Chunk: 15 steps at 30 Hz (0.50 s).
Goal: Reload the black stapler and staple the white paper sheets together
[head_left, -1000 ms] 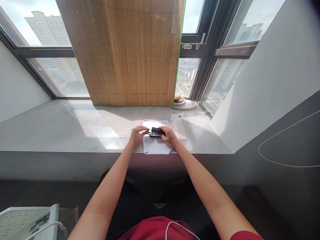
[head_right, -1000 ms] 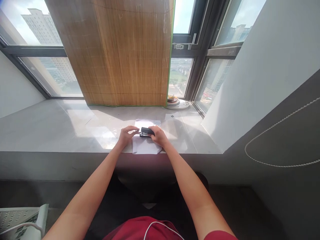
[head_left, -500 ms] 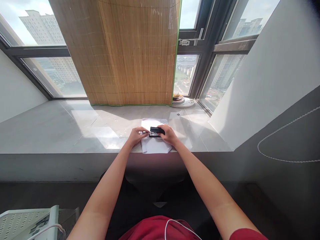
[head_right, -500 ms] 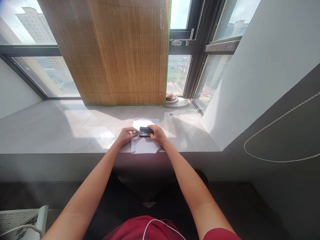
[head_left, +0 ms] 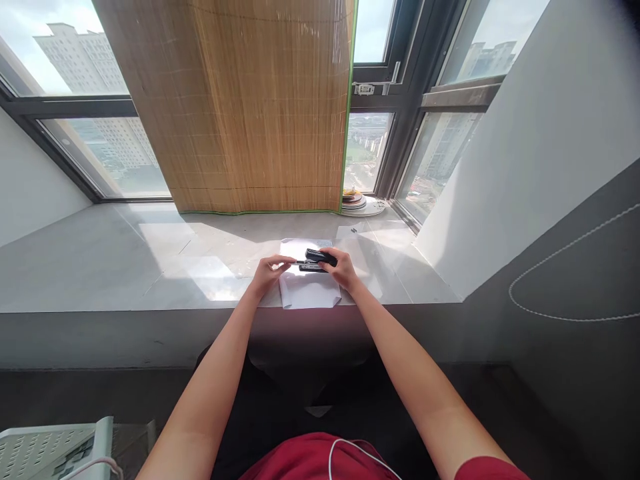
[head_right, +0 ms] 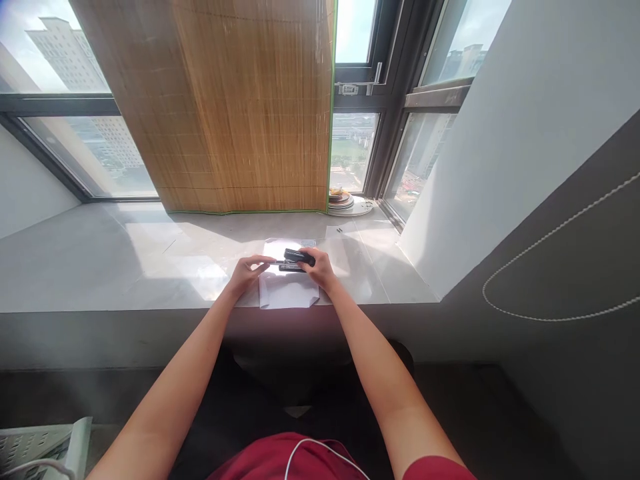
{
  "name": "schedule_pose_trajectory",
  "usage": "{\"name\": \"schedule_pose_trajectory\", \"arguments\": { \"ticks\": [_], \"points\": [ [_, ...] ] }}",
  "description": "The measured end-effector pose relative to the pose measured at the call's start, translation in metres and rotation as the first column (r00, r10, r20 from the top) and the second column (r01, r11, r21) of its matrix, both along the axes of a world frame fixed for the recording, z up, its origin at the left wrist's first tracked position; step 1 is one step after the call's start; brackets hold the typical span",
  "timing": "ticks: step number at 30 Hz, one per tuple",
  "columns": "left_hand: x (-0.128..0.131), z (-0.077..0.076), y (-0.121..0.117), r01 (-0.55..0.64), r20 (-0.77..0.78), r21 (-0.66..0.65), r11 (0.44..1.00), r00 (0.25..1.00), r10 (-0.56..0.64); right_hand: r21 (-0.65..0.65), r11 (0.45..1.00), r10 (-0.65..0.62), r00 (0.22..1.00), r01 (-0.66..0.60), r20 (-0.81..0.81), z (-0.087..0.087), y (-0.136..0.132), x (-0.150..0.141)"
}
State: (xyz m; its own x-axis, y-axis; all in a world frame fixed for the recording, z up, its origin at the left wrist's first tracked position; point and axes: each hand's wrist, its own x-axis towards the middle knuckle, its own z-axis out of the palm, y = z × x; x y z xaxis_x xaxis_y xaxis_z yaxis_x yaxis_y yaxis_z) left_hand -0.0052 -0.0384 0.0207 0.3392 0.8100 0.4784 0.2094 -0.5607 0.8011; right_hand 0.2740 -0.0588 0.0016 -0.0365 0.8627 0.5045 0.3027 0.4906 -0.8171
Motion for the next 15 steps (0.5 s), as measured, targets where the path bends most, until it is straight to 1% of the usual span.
{"name": "schedule_pose_trajectory", "arguments": {
  "ticks": [5,8,11,13,15],
  "points": [
    [-0.0014,0.0055,-0.0072,0.143,-0.005,-0.06,0.988,0.99,-0.144,0.019,0.998,0.059,0.996,-0.058,-0.064,0.0043,-0.0056,0.0032],
    [-0.0021,0.0064,-0.0087,0.188,-0.013,-0.083,0.979,0.982,-0.19,0.042,0.997,0.071,0.995,-0.069,-0.069,0.0061,-0.0081,0.0039],
    [-0.0037,0.0063,-0.0078,0.191,-0.052,-0.008,0.981,0.98,-0.191,0.051,0.992,0.119,0.992,-0.116,-0.041,0.0077,-0.0096,0.0028],
    [-0.0047,0.0059,-0.0066,0.175,-0.083,0.057,0.983,0.982,-0.17,0.053,0.984,0.172,0.985,-0.171,-0.005,0.0085,-0.0103,0.0018],
    [-0.0054,0.0052,-0.0051,0.154,-0.085,0.089,0.984,0.985,-0.147,0.06,0.976,0.206,0.978,-0.207,0.02,0.0089,-0.0107,0.0011]
  ]
}}
